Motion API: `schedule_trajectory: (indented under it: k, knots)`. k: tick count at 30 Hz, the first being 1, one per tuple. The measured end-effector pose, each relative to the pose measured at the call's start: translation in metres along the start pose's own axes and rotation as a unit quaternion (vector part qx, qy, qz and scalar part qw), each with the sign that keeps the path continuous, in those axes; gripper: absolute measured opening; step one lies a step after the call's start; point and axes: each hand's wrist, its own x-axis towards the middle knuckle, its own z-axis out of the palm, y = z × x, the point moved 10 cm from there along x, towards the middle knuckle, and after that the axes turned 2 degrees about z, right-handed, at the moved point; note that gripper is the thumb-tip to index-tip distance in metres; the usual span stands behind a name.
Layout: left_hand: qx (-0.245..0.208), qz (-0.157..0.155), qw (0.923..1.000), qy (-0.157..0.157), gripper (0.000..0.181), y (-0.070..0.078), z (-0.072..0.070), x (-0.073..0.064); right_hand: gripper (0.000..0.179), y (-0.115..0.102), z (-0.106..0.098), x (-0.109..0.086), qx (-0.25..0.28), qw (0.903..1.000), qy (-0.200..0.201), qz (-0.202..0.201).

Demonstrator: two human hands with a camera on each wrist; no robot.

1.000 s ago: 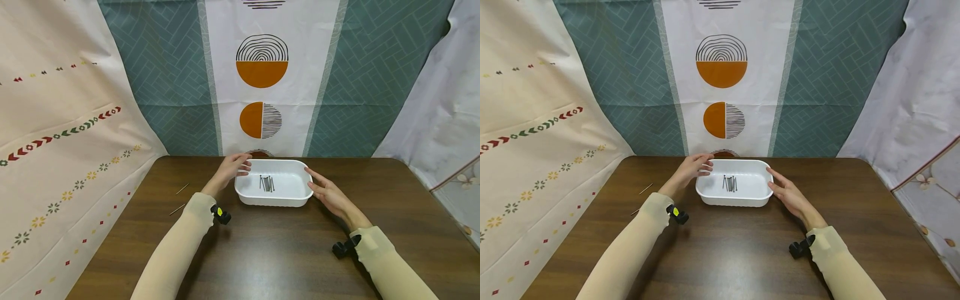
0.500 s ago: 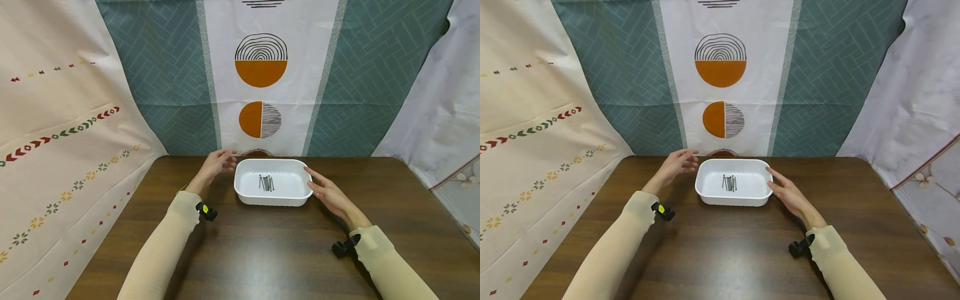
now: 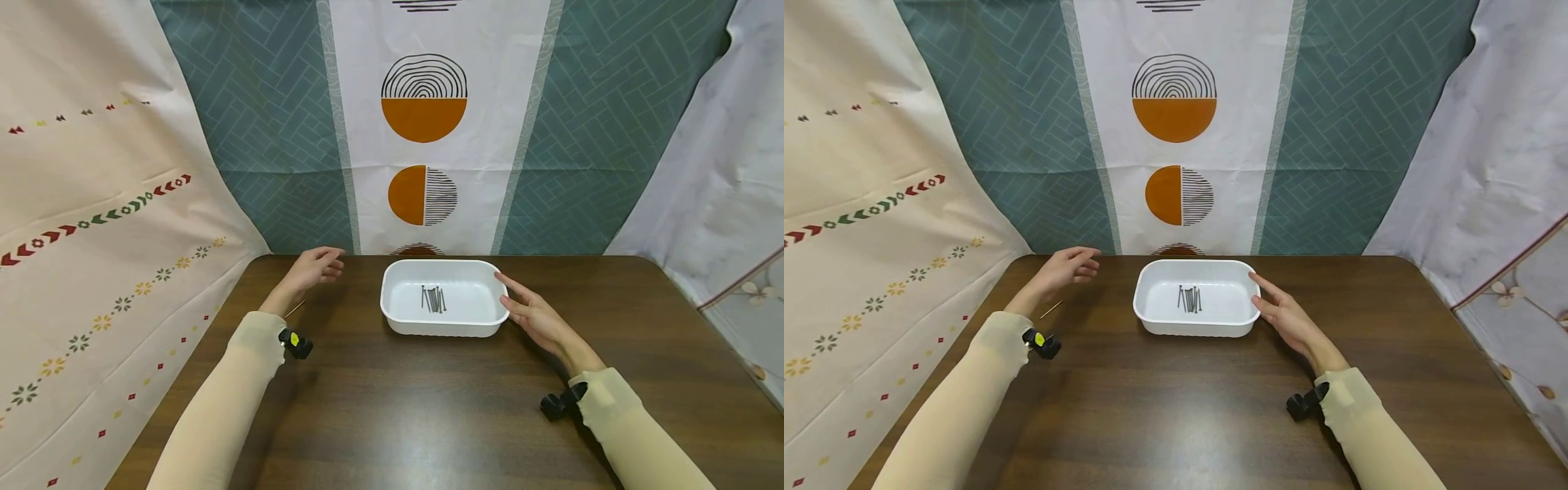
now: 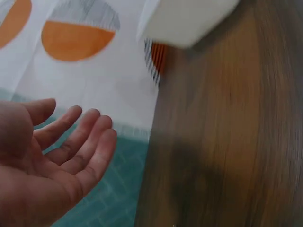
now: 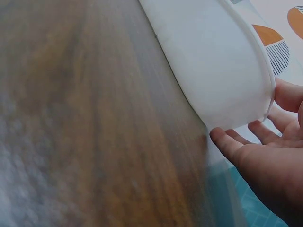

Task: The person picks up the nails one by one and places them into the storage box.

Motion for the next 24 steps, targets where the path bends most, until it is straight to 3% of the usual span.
schedule_trajectory:
  k: [4, 9, 16, 24]
  knots:
    - [0.050, -0.013, 0.9983, -0.026, 0.049, -0.014, -0.014, -0.005, 0.067, 0.000, 0.000, -0.001, -0.002, 1.0000, 0.001, -0.001]
    - [0.063, -0.032, 0.9965, -0.044, 0.052, -0.028, -0.026, -0.010, 0.067, 0.000, 0.000, 0.000, -0.001, 1.0000, 0.000, 0.000]
    - [0.078, -0.033, 0.9956, -0.040, 0.053, -0.032, -0.038, -0.016, 0.067, 0.001, -0.001, 0.000, 0.001, 1.0000, 0.000, 0.000]
    - [0.117, -0.061, 0.9907, -0.034, 0.050, -0.045, -0.053, -0.020, 0.068, 0.000, -0.001, 0.000, 0.000, 1.0000, 0.001, 0.000]
